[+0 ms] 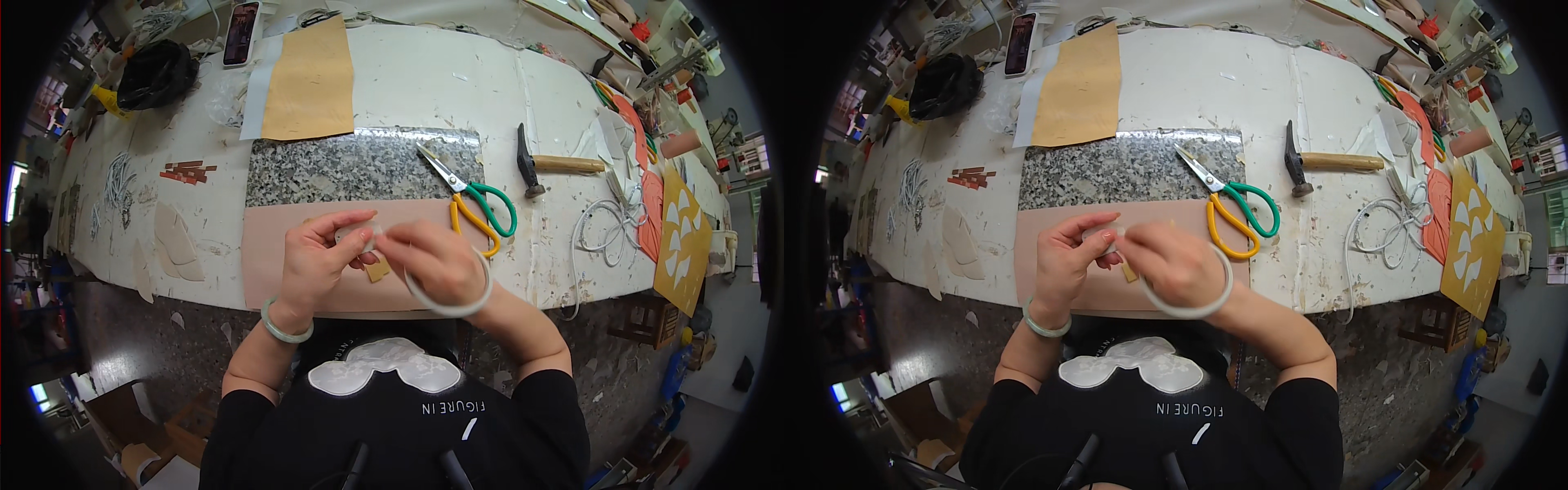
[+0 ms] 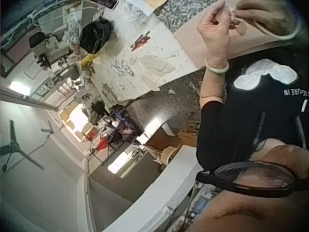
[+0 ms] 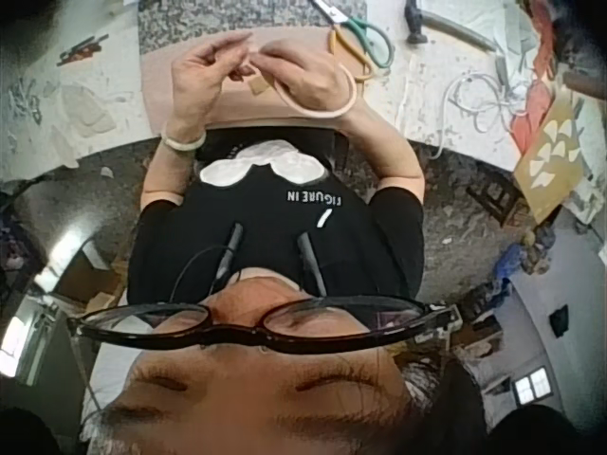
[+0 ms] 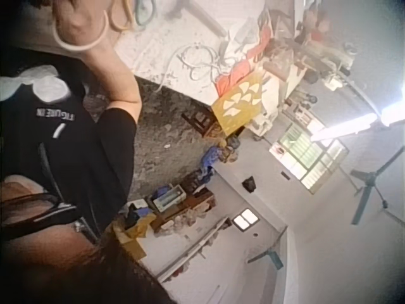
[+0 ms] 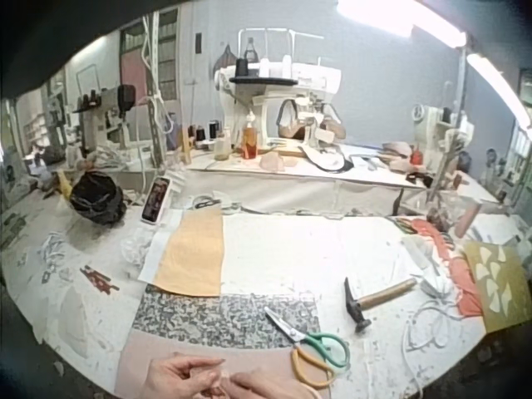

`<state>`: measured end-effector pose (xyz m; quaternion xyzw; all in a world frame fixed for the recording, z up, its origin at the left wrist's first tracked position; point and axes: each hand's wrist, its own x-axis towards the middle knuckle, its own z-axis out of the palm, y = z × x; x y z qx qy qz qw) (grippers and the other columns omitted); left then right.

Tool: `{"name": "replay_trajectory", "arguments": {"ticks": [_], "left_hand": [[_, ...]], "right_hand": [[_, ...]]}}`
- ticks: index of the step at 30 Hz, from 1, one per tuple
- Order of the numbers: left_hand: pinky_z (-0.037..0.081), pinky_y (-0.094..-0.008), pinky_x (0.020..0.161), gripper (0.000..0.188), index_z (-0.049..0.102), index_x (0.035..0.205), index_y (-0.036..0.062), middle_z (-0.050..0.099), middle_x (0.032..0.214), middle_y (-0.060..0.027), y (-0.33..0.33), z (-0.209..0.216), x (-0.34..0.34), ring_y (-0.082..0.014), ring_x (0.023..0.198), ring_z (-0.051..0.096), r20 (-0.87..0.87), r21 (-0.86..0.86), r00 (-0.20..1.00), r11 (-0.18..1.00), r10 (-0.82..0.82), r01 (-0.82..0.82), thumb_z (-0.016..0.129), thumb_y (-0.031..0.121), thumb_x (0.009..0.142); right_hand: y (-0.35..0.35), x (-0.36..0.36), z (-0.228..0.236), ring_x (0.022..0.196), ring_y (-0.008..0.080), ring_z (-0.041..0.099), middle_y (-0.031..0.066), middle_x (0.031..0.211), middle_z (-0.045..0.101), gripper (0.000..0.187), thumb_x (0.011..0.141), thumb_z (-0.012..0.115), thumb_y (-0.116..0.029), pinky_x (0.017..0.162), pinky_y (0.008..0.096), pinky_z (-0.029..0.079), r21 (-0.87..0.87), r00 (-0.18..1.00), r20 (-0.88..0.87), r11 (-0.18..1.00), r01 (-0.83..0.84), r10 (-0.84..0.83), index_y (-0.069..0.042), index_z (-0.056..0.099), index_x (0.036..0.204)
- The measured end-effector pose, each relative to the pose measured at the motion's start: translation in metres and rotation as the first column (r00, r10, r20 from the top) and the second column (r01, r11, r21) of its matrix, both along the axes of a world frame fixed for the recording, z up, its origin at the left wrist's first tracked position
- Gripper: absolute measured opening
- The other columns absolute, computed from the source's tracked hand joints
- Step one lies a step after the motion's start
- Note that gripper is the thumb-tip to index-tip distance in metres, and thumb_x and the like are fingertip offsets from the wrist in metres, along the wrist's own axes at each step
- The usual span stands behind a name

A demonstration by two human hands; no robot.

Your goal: The person retrieves a piece of yellow foam from a shelf and uses scissors to cut it into small shapes. They then apply double-sided tape to the foam pieces and attach them to a larger pink foam base on the workbench.

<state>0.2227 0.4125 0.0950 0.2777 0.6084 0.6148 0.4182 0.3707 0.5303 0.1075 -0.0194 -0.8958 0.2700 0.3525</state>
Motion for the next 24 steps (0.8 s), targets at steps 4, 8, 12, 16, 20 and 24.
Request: {"name": "replay_trajectory", "arguments": {"ticks": [4, 8, 12, 16, 20, 24], "left_hand": [[0.052, -0.0192, 0.053, 0.031, 0.057, 0.117, -0.0029, 0.066, 0.083, -0.0081, 0.0, -0.001, -0.019, -0.0126, 0.067, 0.065, 0.041, 0.004, 0.992, 0.993, 0.119, -0.119, 0.06, 0.007, 0.088], [0.055, -0.0219, 0.056, 0.033, 0.052, 0.122, -0.0029, 0.065, 0.091, -0.0097, 0.0, 0.01, -0.022, -0.0153, 0.078, 0.065, 0.198, 0.058, 0.977, 0.994, 0.08, -0.093, 0.054, 0.01, 0.092], [0.057, -0.0252, 0.063, 0.031, 0.05, 0.121, -0.0042, 0.063, 0.098, -0.012, -0.006, 0.015, -0.025, -0.0173, 0.085, 0.065, 0.227, 0.078, 0.972, 0.994, 0.058, -0.077, 0.05, 0.009, 0.093], [0.054, -0.0229, 0.066, 0.029, 0.053, 0.115, -0.006, 0.065, 0.09, -0.0115, -0.01, -0.014, -0.042, -0.0141, 0.078, 0.064, 0.263, 0.076, 0.965, 0.997, -0.018, -0.002, 0.055, 0.012, 0.092], [0.053, -0.0219, 0.065, 0.024, 0.06, 0.106, -0.0042, 0.065, 0.082, -0.0091, -0.028, -0.005, -0.045, -0.0117, 0.072, 0.063, 0.32, 0.061, 0.932, 0.978, 0.171, -0.201, 0.06, 0.014, 0.09], [0.053, -0.021, 0.061, 0.019, 0.064, 0.1, -0.0024, 0.065, 0.085, -0.0076, -0.031, -0.007, -0.043, -0.0105, 0.07, 0.062, 0.406, 0.11, 0.899, 0.968, 0.164, -0.226, 0.061, 0.013, 0.089]], "right_hand": [[0.009, 0.014, 0.027, 0.083, 0.0246, 0.061, 0.0134, 0.095, 0.064, 0.027, 0.072, 0.07, -0.005, 0.068, 0.0331, 0.049, -0.2, 0.99, -0.077, 0.971, -0.133, 0.12, -0.002, 0.066, 0.098], [0.045, 0.007, 0.013, 0.11, 0.0244, 0.054, 0.0128, 0.125, 0.053, 0.031, 0.089, 0.06, -0.014, 0.09, 0.0338, 0.043, -0.67, 0.988, -0.101, 0.726, -0.157, 0.12, -0.006, 0.058, 0.118], [0.076, -0.013, 0.02, 0.124, 0.0213, 0.042, 0.0087, 0.14, 0.037, 0.068, 0.09, 0.058, -0.012, 0.097, 0.0305, 0.038, -0.828, 0.966, -0.257, 0.511, -0.233, 0.025, -0.013, 0.019, 0.146], [0.14, -0.033, 0.022, 0.065, 0.0067, 0.043, -0.0041, 0.069, 0.041, 0.051, 0.093, 0.053, -0.038, 0.079, 0.0273, 0.046, -0.896, 0.98, -0.183, 0.398, -0.199, 0.078, -0.006, 0.043, 0.132], [0.184, -0.1, 0.023, 0.06, 0.0116, 0.049, 0.001, 0.068, 0.048, 0.072, 0.086, 0.035, -0.07, 0.055, 0.029, 0.045, -0.54, 0.786, 0.616, 0.699, 0.468, -0.05, -0.005, 0.055, 0.108], [0.21, -0.132, 0.015, 0.087, 0.0265, 0.065, 0.0157, 0.096, 0.065, 0.087, 0.077, 0.037, -0.079, 0.073, 0.0346, 0.049, 0.271, 0.264, 0.873, 0.859, 0.435, -0.409, -0.002, 0.058, 0.111]]}}
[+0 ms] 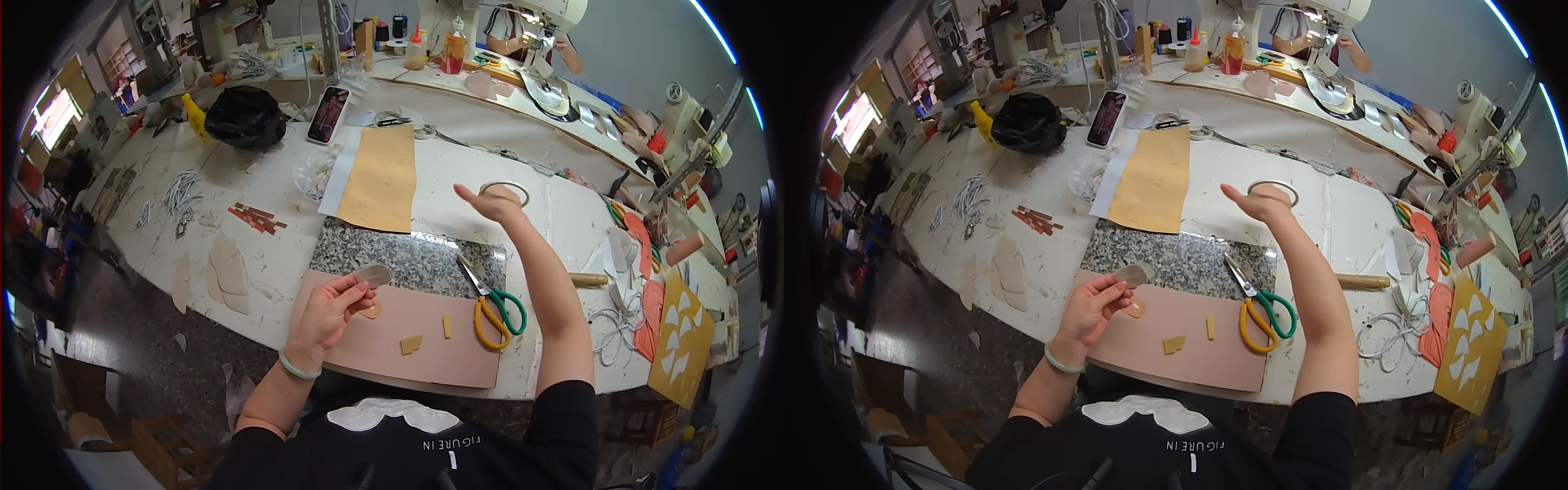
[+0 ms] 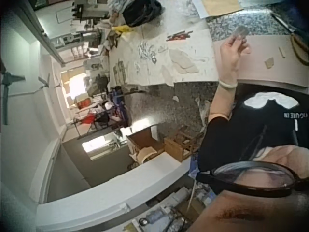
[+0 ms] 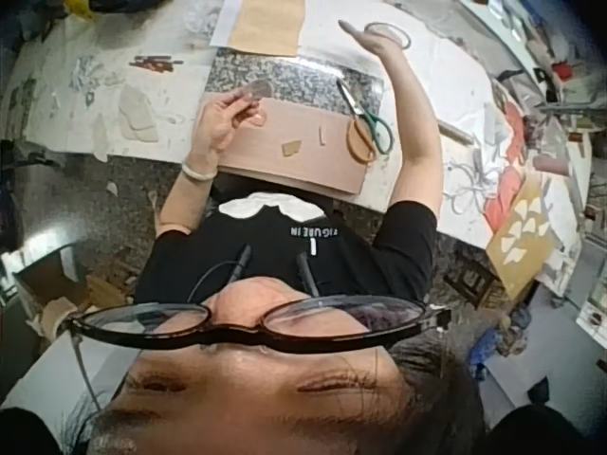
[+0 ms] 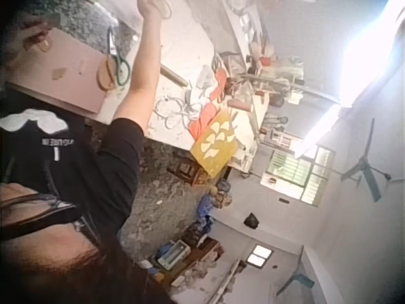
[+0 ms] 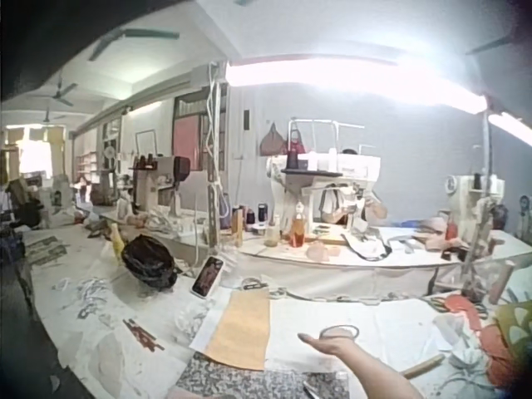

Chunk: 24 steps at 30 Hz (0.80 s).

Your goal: The person retrieves a piece of yellow foam from a shelf and uses scissors to cut it into small shapes. They then apply double-sided tape to the foam pieces and attach them to a larger pink foam base on the workbench.

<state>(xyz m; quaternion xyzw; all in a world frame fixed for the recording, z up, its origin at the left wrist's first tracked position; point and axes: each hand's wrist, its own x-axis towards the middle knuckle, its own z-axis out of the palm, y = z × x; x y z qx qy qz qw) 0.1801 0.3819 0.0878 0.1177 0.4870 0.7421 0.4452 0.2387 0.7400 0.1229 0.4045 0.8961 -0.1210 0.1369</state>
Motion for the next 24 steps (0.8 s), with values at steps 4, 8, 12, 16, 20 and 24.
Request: {"name": "replay_trajectory", "arguments": {"ticks": [4, 8, 12, 16, 20, 24], "left_hand": [[0.054, -0.021, 0.058, 0.017, 0.064, 0.099, -0.0006, 0.064, 0.085, -0.0051, -0.005, 0.006, 0.0, -0.0089, 0.068, 0.06, -0.01, -0.027, 1.0, 1.0, 0.002, -0.003, 0.06, 0.013, 0.089], [0.054, -0.0218, 0.054, 0.016, 0.064, 0.095, 0.0012, 0.062, 0.08, -0.0019, -0.014, 0.009, -0.001, -0.0074, 0.066, 0.059, -0.025, -0.065, 0.999, 0.997, 0.036, -0.037, 0.06, 0.016, 0.089], [0.051, -0.021, 0.051, 0.012, 0.063, 0.089, 0.0034, 0.061, 0.076, -0.0014, -0.011, 0.009, 0.001, -0.0068, 0.064, 0.058, 0.003, -0.106, 0.999, 0.993, 0.047, -0.047, 0.058, 0.015, 0.09], [0.052, -0.0214, 0.051, 0.013, 0.064, 0.088, 0.001, 0.061, 0.074, -0.0019, -0.002, 0.014, 0.006, -0.0072, 0.063, 0.058, 0.019, -0.071, 0.999, 0.997, 0.029, -0.027, 0.06, 0.013, 0.088], [0.054, -0.0228, 0.052, 0.014, 0.064, 0.089, -0.0018, 0.061, 0.073, -0.003, 0.009, 0.015, 0.004, -0.008, 0.061, 0.059, -0.009, -0.064, 1.0, 0.998, -0.024, 0.024, 0.06, 0.011, 0.087], [0.055, -0.0241, 0.054, 0.015, 0.064, 0.089, -0.0034, 0.062, 0.076, -0.0048, 0.013, 0.014, 0.01, -0.009, 0.061, 0.06, -0.067, -0.109, 0.998, 0.994, -0.01, 0.003, 0.06, 0.011, 0.086]], "right_hand": [[0.008, -0.006, -0.036, 0.102, 0.0286, 0.061, 0.0163, 0.108, 0.064, 0.076, 0.08, 0.043, -0.07, 0.082, 0.0375, 0.047, 0.17, 0.995, -0.056, 0.983, -0.067, 0.077, -0.001, 0.063, 0.102], [0.008, -0.01, -0.044, 0.091, 0.0296, 0.063, 0.0179, 0.095, 0.066, 0.076, 0.076, 0.048, -0.072, 0.076, 0.0387, 0.048, 0.136, 0.98, -0.159, 0.986, -0.099, 0.121, 0.0, 0.067, 0.087], [0.027, -0.004, -0.045, 0.078, 0.0299, 0.065, 0.0183, 0.081, 0.067, 0.079, 0.071, 0.05, -0.076, 0.07, 0.038, 0.049, 0.114, 0.98, -0.159, 0.988, -0.103, 0.12, 0.001, 0.067, 0.076], [0.037, 0.016, -0.041, 0.081, 0.0286, 0.065, 0.0174, 0.083, 0.067, 0.08, 0.073, 0.047, -0.077, 0.07, 0.0378, 0.05, 0.198, 0.985, -0.03, 0.967, -0.158, 0.167, 0.0, 0.068, 0.078], [0.03, 0.034, -0.036, 0.081, 0.0283, 0.064, 0.0136, 0.085, 0.067, 0.064, 0.078, 0.053, -0.065, 0.069, 0.0401, 0.049, 0.439, 0.962, -0.037, 0.869, -0.227, 0.271, -0.004, 0.07, 0.079], [-0.058, 0.046, -0.01, 0.079, 0.0253, 0.061, 0.0092, 0.09, 0.063, 0.013, 0.077, 0.069, -0.013, 0.068, 0.035, 0.05, 0.316, 0.401, -0.805, 0.888, -0.332, 0.437, -0.008, 0.068, 0.09]]}}
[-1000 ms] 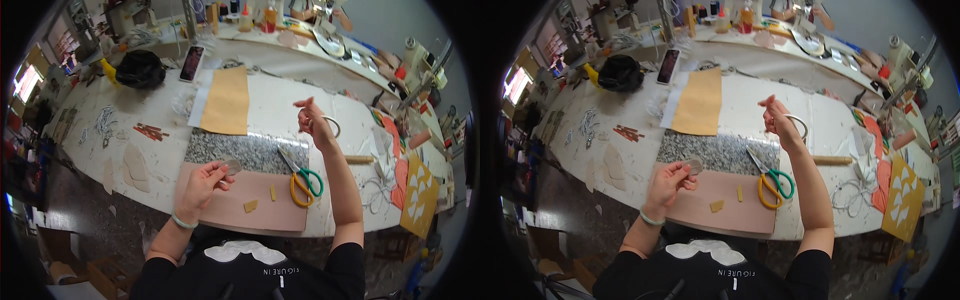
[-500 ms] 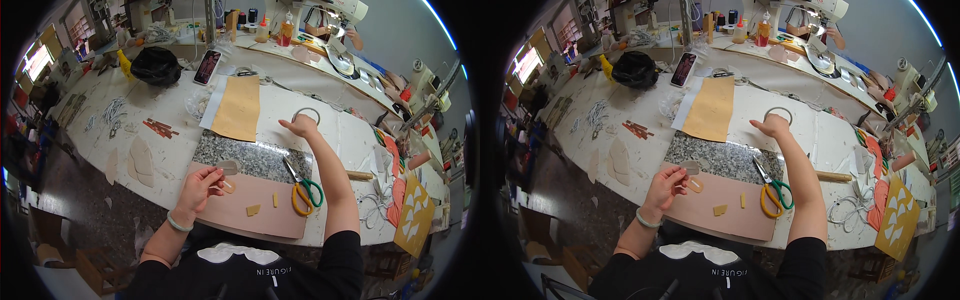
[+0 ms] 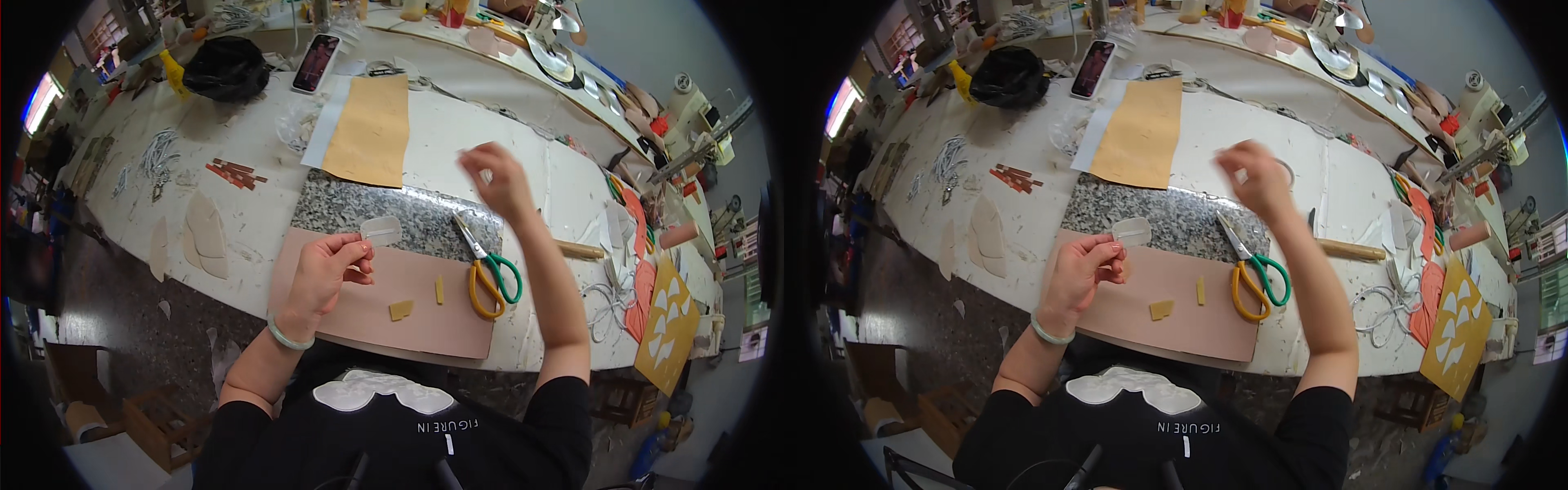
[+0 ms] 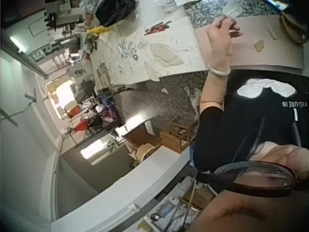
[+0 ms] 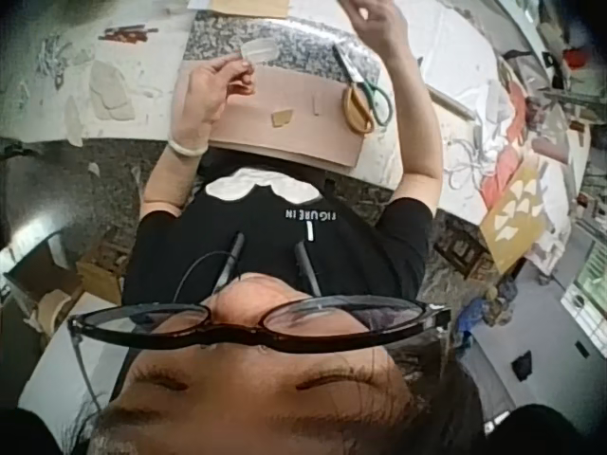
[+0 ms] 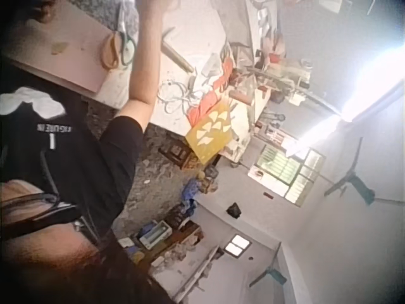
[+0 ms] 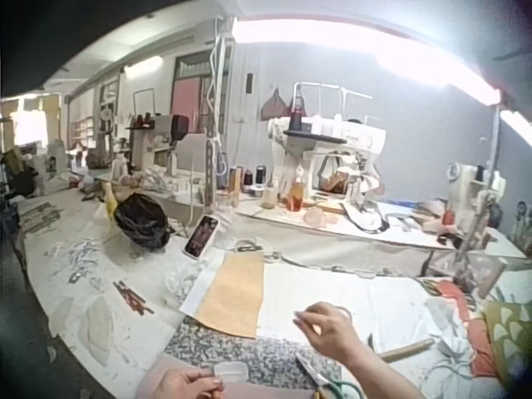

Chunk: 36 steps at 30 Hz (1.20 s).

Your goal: The person retrieves a piece of yellow foam from a shelf and uses scissors to cut it into small shapes. They then apply double-sided tape to the foam pieces and attach them to a larger pink foam base on the workbench.

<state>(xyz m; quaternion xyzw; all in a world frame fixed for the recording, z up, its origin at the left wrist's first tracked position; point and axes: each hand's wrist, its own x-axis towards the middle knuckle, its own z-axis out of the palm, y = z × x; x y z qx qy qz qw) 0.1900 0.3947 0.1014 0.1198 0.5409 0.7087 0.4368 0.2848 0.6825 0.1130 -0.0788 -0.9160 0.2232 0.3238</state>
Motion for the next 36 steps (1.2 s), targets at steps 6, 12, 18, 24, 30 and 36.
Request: {"name": "replay_trajectory", "arguments": {"ticks": [6, 12, 18, 24, 30, 36], "left_hand": [[0.056, -0.0246, 0.059, 0.018, 0.064, 0.1, -0.0052, 0.064, 0.08, -0.0064, 0.009, -0.002, 0.016, -0.0112, 0.066, 0.062, -0.127, 0.054, 0.989, 0.995, -0.081, 0.088, 0.059, 0.006, 0.088], [0.055, -0.0213, 0.063, 0.016, 0.065, 0.1, -0.005, 0.064, 0.083, -0.0062, 0.002, 0.007, 0.025, -0.0102, 0.068, 0.062, -0.321, 0.074, 0.942, 0.989, -0.096, 0.126, 0.057, 0.003, 0.088], [0.053, -0.0207, 0.061, 0.013, 0.065, 0.096, -0.006, 0.064, 0.084, -0.0064, -0.006, 0.006, 0.028, -0.0097, 0.067, 0.062, -0.609, 0.049, 0.789, 0.989, -0.078, 0.137, 0.057, 0.0, 0.086], [0.054, -0.0237, 0.057, 0.012, 0.064, 0.093, -0.0064, 0.063, 0.077, -0.009, -0.01, 0.004, 0.026, -0.0122, 0.064, 0.062, -0.258, 0.058, 0.96, 0.99, -0.112, 0.131, 0.058, -0.001, 0.084], [0.056, -0.027, 0.056, 0.018, 0.061, 0.095, -0.0057, 0.065, 0.08, -0.0125, -0.024, -0.013, -0.006, -0.0169, 0.068, 0.065, 0.001, -0.052, 1.0, 0.998, -0.027, 0.027, 0.055, 0.008, 0.085], [0.057, -0.0258, 0.061, 0.019, 0.059, 0.099, -0.0067, 0.067, 0.088, -0.0149, -0.04, -0.027, -0.008, -0.0197, 0.079, 0.068, 0.015, -0.121, 0.999, 0.992, 0.034, -0.032, 0.055, 0.007, 0.086]], "right_hand": [[-0.127, 0.035, 0.024, 0.076, 0.0224, 0.061, 0.0089, 0.094, 0.06, 0.025, 0.072, 0.069, 0.001, 0.061, 0.0308, 0.051, 0.085, 0.944, -0.009, 0.941, -0.329, 0.33, -0.005, 0.065, 0.096], [-0.127, 0.04, 0.011, 0.078, 0.0252, 0.063, 0.011, 0.091, 0.062, 0.024, 0.072, 0.069, 0.001, 0.063, 0.0325, 0.052, -0.06, 0.936, -0.066, 0.935, -0.351, 0.347, -0.003, 0.066, 0.096], [-0.135, 0.043, 0.017, 0.077, 0.0248, 0.063, 0.012, 0.088, 0.064, 0.02, 0.073, 0.067, 0.002, 0.065, 0.0312, 0.053, -0.139, 0.927, -0.079, 0.917, -0.375, 0.367, -0.002, 0.068, 0.093], [-0.145, 0.055, 0.003, 0.083, 0.0158, 0.063, 0.0109, 0.089, 0.067, 0.014, 0.081, 0.065, -0.009, 0.071, 0.0266, 0.051, -0.821, 0.973, -0.083, 0.539, -0.189, 0.215, 0.003, 0.068, 0.087], [-0.115, 0.11, -0.027, 0.065, 0.0168, 0.054, 0.0139, 0.076, 0.06, 0.025, 0.088, 0.052, -0.013, 0.059, 0.0299, 0.044, -0.933, 0.868, -0.351, -0.056, -0.355, 0.351, 0.002, 0.056, 0.069], [-0.148, 0.112, -0.028, 0.071, 0.0208, 0.057, 0.0094, 0.081, 0.054, 0.009, 0.078, 0.067, -0.008, 0.061, 0.0313, 0.046, -0.679, 0.854, 0.331, 0.73, -0.081, 0.402, -0.004, 0.06, 0.08]]}}
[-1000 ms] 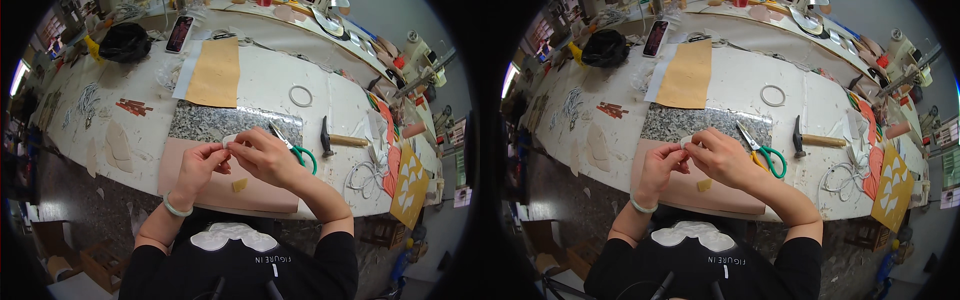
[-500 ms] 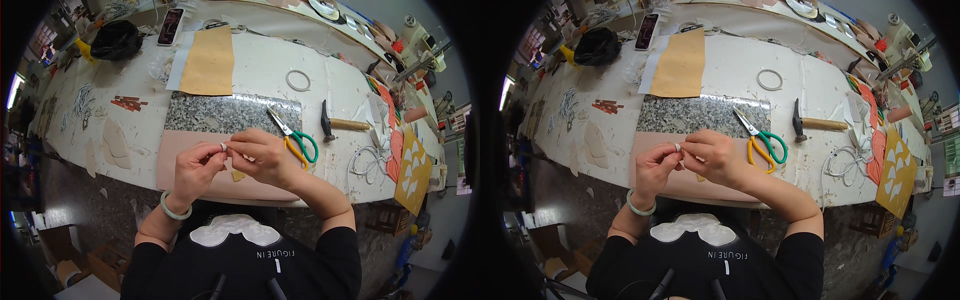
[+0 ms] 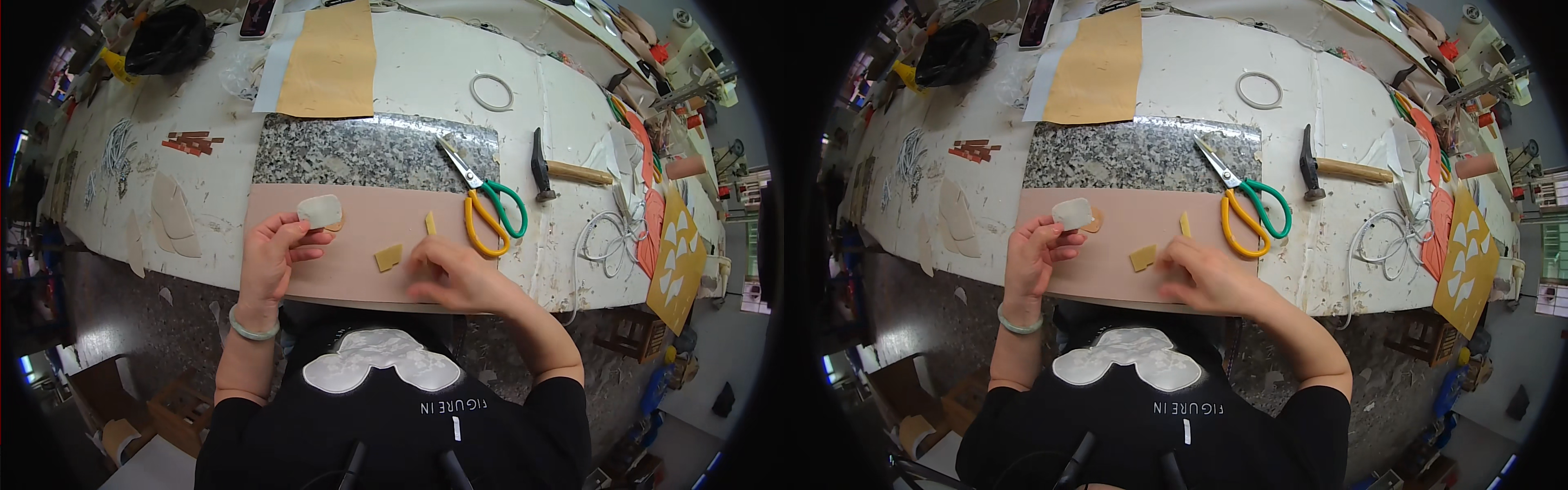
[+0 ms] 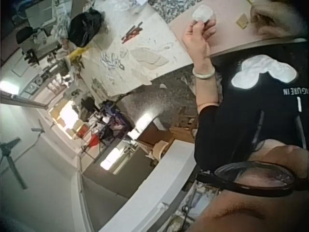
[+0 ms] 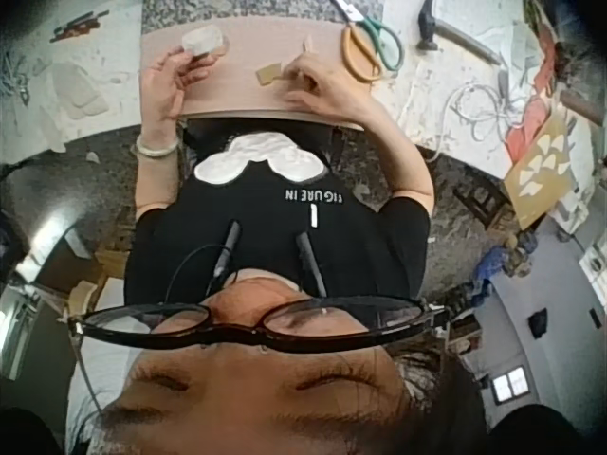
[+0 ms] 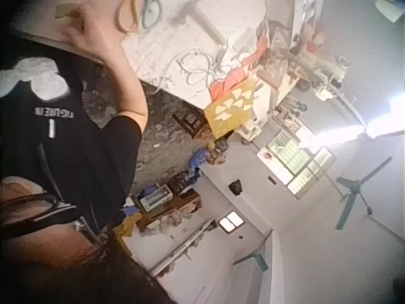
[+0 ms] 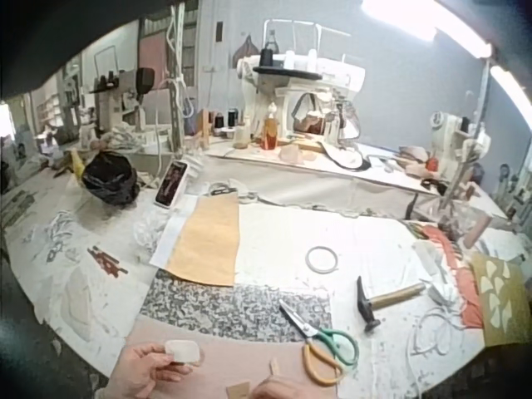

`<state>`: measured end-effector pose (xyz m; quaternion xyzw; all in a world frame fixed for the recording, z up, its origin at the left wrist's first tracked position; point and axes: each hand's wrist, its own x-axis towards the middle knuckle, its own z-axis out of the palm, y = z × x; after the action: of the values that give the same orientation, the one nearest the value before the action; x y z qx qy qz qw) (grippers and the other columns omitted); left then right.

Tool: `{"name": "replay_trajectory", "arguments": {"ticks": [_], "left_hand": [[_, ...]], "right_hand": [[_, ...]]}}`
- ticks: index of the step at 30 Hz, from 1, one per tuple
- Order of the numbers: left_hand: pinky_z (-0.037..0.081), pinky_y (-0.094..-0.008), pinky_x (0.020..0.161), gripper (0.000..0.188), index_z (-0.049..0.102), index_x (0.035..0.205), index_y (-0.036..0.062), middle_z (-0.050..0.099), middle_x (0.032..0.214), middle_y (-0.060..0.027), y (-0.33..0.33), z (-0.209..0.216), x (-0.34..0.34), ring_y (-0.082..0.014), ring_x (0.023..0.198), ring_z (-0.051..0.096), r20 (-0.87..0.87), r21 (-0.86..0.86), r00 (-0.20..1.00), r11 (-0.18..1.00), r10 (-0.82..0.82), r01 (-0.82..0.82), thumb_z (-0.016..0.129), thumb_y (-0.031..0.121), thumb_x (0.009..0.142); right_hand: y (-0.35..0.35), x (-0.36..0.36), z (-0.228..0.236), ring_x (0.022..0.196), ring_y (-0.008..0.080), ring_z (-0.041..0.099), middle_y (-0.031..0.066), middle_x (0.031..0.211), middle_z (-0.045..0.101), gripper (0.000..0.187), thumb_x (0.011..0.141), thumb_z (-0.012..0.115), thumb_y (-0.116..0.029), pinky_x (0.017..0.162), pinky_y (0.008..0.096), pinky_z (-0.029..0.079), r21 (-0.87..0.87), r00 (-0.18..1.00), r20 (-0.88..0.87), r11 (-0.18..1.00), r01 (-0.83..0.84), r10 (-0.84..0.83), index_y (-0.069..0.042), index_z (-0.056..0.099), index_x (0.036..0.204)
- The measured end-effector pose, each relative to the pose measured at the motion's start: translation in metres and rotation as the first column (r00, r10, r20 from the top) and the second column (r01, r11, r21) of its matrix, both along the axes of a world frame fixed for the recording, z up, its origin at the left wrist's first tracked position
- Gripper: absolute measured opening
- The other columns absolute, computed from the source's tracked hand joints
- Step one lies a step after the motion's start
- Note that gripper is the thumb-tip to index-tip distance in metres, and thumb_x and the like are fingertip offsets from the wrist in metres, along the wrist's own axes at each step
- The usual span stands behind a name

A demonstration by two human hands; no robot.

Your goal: The person retrieves a piece of yellow foam from a shelf and uses scissors to cut it into small shapes. They then apply double-sided tape to the foam pieces and attach them to a larger pink foam base on the workbench.

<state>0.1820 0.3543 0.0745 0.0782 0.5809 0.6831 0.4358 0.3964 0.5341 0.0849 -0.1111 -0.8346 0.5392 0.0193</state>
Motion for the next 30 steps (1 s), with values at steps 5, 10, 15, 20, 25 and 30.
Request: {"name": "replay_trajectory", "arguments": {"ticks": [5, 10, 15, 20, 25, 30], "left_hand": [[0.056, -0.0247, 0.061, 0.017, 0.06, 0.097, -0.005, 0.066, 0.088, -0.0142, 0.001, 0.01, -0.003, -0.0192, 0.08, 0.067, -0.028, 0.052, 0.985, 0.985, 0.169, -0.167, 0.056, 0.007, 0.086], [0.051, -0.0202, 0.053, 0.014, 0.062, 0.089, -0.0027, 0.066, 0.079, -0.0093, -0.021, 0.011, -0.003, -0.0157, 0.069, 0.067, -0.098, -0.219, 0.952, 0.94, -0.288, 0.262, 0.063, 0.01, 0.084], [0.044, -0.0219, 0.047, 0.017, 0.063, 0.086, -0.0024, 0.063, 0.063, -0.0054, -0.018, 0.005, 0.028, -0.0093, 0.054, 0.06, -0.428, -0.574, 0.673, 0.756, -0.604, 0.315, 0.068, 0.012, 0.081], [0.044, -0.0214, 0.053, 0.026, 0.062, 0.104, -0.0024, 0.061, 0.08, -0.0062, -0.02, 0.017, 0.024, -0.0083, 0.067, 0.056, -0.649, -0.536, 0.584, 0.838, -0.487, 0.102, 0.067, 0.007, 0.08], [0.047, -0.0174, 0.056, 0.043, 0.053, 0.126, 0.0016, 0.057, 0.102, -0.0072, 0.017, 0.043, 0.058, -0.0075, 0.076, 0.056, -0.472, -0.142, 0.69, 0.82, -0.548, 0.554, 0.062, 0.0, 0.083], [0.051, -0.0195, 0.061, 0.033, 0.055, 0.119, -0.002, 0.063, 0.096, -0.0074, 0.044, 0.023, 0.061, -0.0108, 0.079, 0.061, -0.115, 0.033, 0.888, 0.892, -0.445, 0.451, 0.06, 0.003, 0.087]], "right_hand": [[-0.007, -0.019, -0.019, 0.079, 0.0248, 0.058, 0.0089, 0.091, 0.057, 0.014, 0.079, 0.068, -0.012, 0.066, 0.032, 0.048, 0.386, 0.968, -0.246, 0.913, 0.134, -0.038, -0.006, 0.064, 0.091], [-0.011, -0.022, -0.025, 0.08, 0.0223, 0.059, 0.0086, 0.091, 0.058, 0.018, 0.078, 0.068, -0.007, 0.067, 0.0306, 0.049, 0.373, 0.978, -0.198, 0.918, 0.138, -0.067, -0.006, 0.066, 0.096], [0.0, -0.016, -0.011, 0.079, 0.0173, 0.06, 0.0071, 0.087, 0.057, 0.016, 0.078, 0.066, -0.002, 0.064, 0.0278, 0.049, -0.158, 0.972, -0.081, 0.966, 0.204, -0.219, -0.004, 0.065, 0.094], [0.0, 0.0, 0.002, 0.078, 0.0153, 0.061, 0.0066, 0.088, 0.06, 0.017, 0.08, 0.061, 0.004, 0.062, 0.0256, 0.048, -0.083, 0.947, -0.24, 0.977, 0.198, -0.212, -0.003, 0.063, 0.095], [-0.017, 0.002, 0.014, 0.079, 0.0147, 0.06, 0.007, 0.09, 0.061, 0.019, 0.076, 0.064, 0.008, 0.066, 0.0244, 0.048, -0.064, 0.917, -0.363, 0.986, 0.153, -0.166, -0.002, 0.06, 0.091], [0.063, 0.035, -0.005, 0.084, 0.0236, 0.055, 0.0097, 0.094, 0.053, 0.05, 0.066, 0.079, -0.014, 0.074, 0.0302, 0.047, 0.608, 0.875, -0.249, 0.636, 0.475, -0.416, -0.002, 0.055, 0.108]]}}
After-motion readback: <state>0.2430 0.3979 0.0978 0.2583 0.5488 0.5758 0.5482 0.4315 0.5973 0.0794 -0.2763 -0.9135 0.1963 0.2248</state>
